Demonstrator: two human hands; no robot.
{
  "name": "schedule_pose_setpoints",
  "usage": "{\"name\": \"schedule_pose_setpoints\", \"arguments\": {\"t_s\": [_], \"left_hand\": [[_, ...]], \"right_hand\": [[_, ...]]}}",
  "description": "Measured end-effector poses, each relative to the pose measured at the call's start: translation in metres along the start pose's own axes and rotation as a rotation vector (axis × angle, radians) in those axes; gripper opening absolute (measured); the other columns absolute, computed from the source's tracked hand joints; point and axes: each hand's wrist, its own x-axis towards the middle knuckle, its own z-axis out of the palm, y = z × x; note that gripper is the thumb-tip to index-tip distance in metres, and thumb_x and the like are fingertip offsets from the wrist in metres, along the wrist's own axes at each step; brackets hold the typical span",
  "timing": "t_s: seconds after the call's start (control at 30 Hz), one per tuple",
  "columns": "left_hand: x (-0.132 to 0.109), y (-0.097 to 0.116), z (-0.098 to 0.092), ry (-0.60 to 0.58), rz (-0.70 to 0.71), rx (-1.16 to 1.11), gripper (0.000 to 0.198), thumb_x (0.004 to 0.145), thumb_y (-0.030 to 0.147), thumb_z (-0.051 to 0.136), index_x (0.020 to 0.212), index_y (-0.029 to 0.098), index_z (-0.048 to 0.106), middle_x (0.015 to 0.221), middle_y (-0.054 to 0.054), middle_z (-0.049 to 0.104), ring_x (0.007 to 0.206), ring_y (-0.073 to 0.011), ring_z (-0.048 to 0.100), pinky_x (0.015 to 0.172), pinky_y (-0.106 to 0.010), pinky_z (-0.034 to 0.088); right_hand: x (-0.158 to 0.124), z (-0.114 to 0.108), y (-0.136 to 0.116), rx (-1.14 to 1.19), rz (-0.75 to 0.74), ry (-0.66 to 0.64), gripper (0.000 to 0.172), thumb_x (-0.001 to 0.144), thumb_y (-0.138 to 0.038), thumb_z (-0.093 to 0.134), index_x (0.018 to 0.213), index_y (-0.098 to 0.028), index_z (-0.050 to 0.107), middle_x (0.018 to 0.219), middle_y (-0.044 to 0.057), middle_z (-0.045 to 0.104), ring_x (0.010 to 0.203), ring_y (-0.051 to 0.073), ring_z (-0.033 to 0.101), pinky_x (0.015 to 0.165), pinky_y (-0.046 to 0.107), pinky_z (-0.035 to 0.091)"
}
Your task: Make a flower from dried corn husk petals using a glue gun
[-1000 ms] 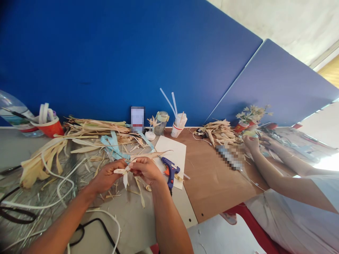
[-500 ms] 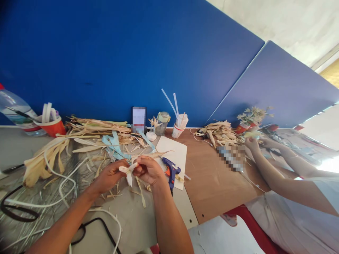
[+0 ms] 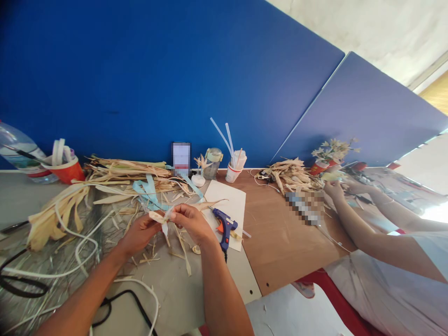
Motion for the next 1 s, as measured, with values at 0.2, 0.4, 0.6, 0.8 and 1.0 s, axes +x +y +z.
{"name": "schedule_pose_setpoints", "arguments": {"t_s": [0.2,0.4,0.6,0.8,1.0], "left_hand": [[-0.002,-0.001,0.003,0.006,0.006,0.034,0.01,0.077,0.026,0.058,0.076,0.017,0.063,0.067,0.001,0.059,0.064,-0.014,0.052,0.066,-0.026,0.043],[-0.001,0.001,0.002,-0.038,0.111,0.233,0.016,0.082,0.022,0.051,0.083,0.017,0.065,0.074,-0.001,0.06,0.072,-0.0151,0.053,0.067,-0.026,0.042],[-0.001,0.001,0.002,0.016,0.141,0.307,0.015,0.081,0.018,0.051,0.071,0.017,0.062,0.066,0.001,0.055,0.063,-0.0129,0.051,0.061,-0.024,0.041],[-0.001,0.004,0.004,0.003,0.11,0.236,0.016,0.081,0.022,0.052,0.082,0.017,0.067,0.076,-0.002,0.063,0.072,-0.0163,0.056,0.068,-0.027,0.044],[-0.001,0.005,0.004,0.018,0.1,0.177,0.016,0.079,0.026,0.056,0.083,0.018,0.069,0.079,-0.004,0.066,0.079,-0.0191,0.059,0.078,-0.03,0.045]], "right_hand": [[0.002,0.006,-0.002,-0.149,-0.021,0.033,0.023,0.068,-0.036,0.067,0.063,-0.017,0.056,0.056,-0.005,0.048,0.052,0.008,0.036,0.051,0.023,0.025],[0.002,0.013,-0.005,-0.098,0.005,0.115,0.023,0.068,-0.032,0.064,0.056,-0.016,0.051,0.05,-0.006,0.046,0.047,0.006,0.033,0.05,0.023,0.022],[0.003,0.014,-0.004,-0.051,0.022,0.177,0.024,0.064,-0.028,0.065,0.051,-0.017,0.048,0.044,-0.007,0.045,0.042,0.005,0.03,0.046,0.023,0.02],[0.004,0.015,-0.002,0.084,0.088,0.191,0.021,0.06,-0.025,0.067,0.049,-0.015,0.051,0.043,-0.006,0.047,0.038,0.004,0.031,0.042,0.021,0.018],[0.003,0.016,-0.004,0.195,0.129,0.189,0.023,0.056,-0.025,0.07,0.048,-0.015,0.051,0.04,-0.006,0.046,0.036,0.002,0.028,0.038,0.02,0.017]]}}
